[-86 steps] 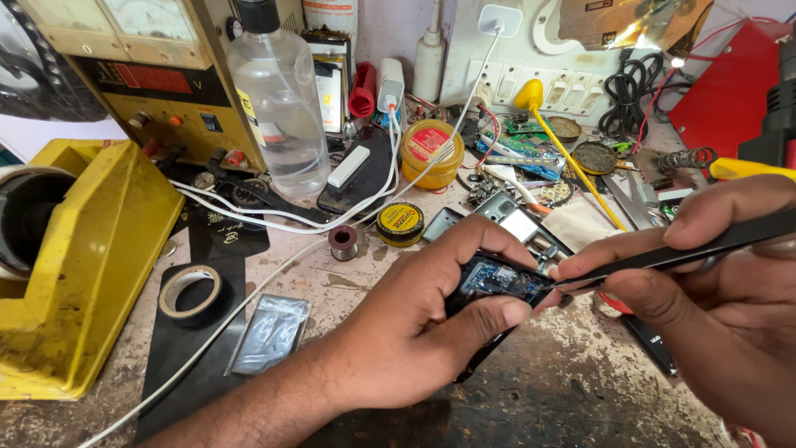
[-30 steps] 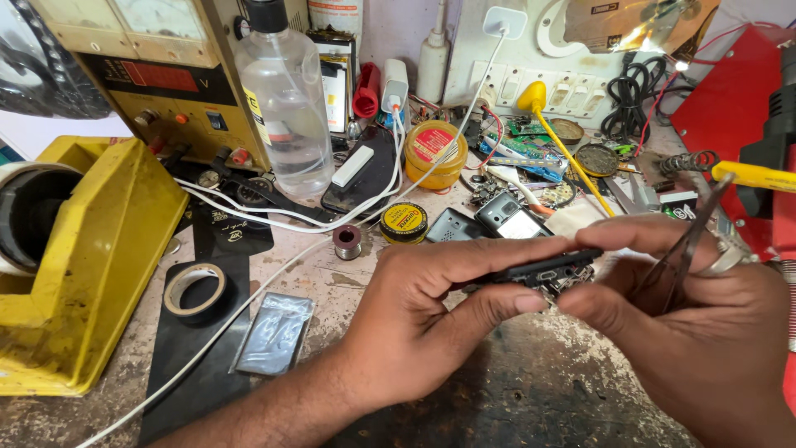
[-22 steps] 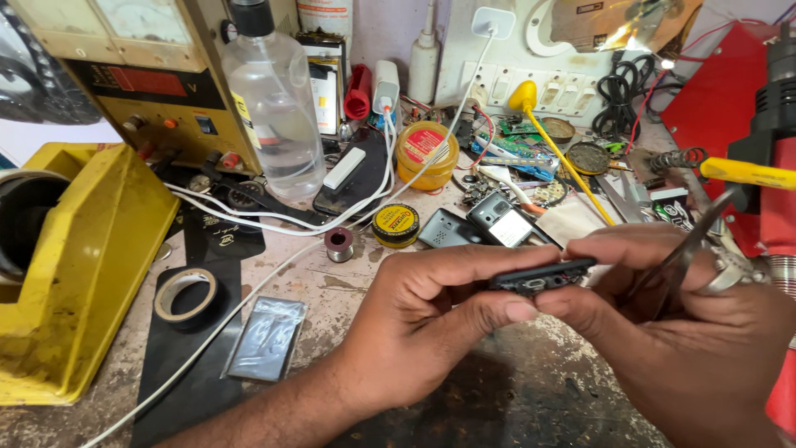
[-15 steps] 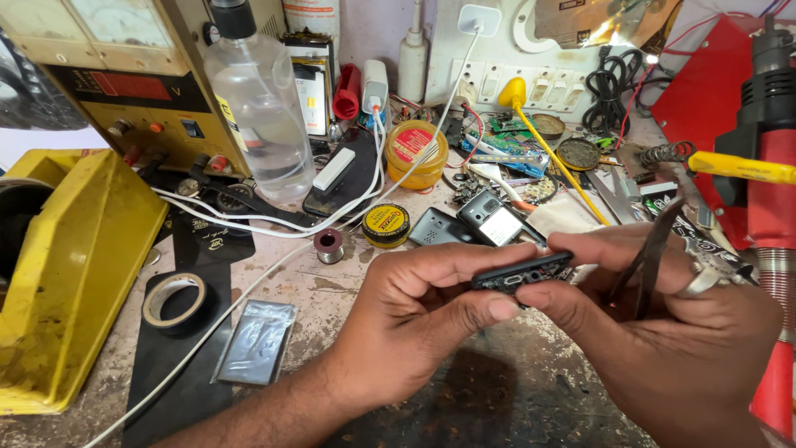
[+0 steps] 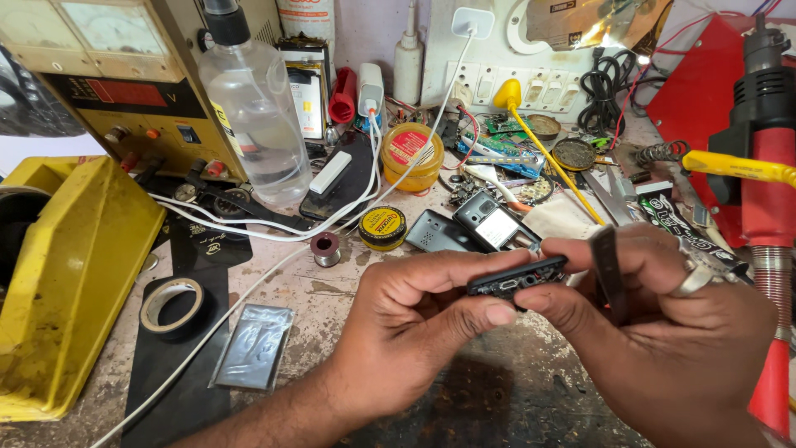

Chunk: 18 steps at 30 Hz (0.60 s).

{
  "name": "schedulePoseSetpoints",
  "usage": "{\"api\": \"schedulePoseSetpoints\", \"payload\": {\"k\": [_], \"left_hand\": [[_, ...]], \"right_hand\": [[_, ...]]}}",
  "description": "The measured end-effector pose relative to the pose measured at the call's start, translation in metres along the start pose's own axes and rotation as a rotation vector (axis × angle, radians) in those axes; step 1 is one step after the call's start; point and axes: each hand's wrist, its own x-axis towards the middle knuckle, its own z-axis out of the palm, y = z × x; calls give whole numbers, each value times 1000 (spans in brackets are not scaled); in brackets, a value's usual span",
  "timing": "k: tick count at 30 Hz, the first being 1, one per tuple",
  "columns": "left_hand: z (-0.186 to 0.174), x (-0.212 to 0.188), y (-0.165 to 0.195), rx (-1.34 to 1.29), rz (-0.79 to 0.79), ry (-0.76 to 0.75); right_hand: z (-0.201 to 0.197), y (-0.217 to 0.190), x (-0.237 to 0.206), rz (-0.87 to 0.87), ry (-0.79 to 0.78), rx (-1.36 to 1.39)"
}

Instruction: The person disassembles a feature phone at a cluttered repair bench, using tweezers and a black spudger to pry and reposition the internal board and components inside the housing. They press the housing closed, insert the battery, and press the keypad to power the phone on, with the boot screen appearing on the display.

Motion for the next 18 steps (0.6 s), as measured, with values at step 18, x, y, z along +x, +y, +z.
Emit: {"api": "schedulePoseSetpoints", "payload": {"k": [18], "left_hand": [[3, 6, 4, -64, -49, 42]], "right_hand": [[2, 15, 11, 272, -117, 162]]}}
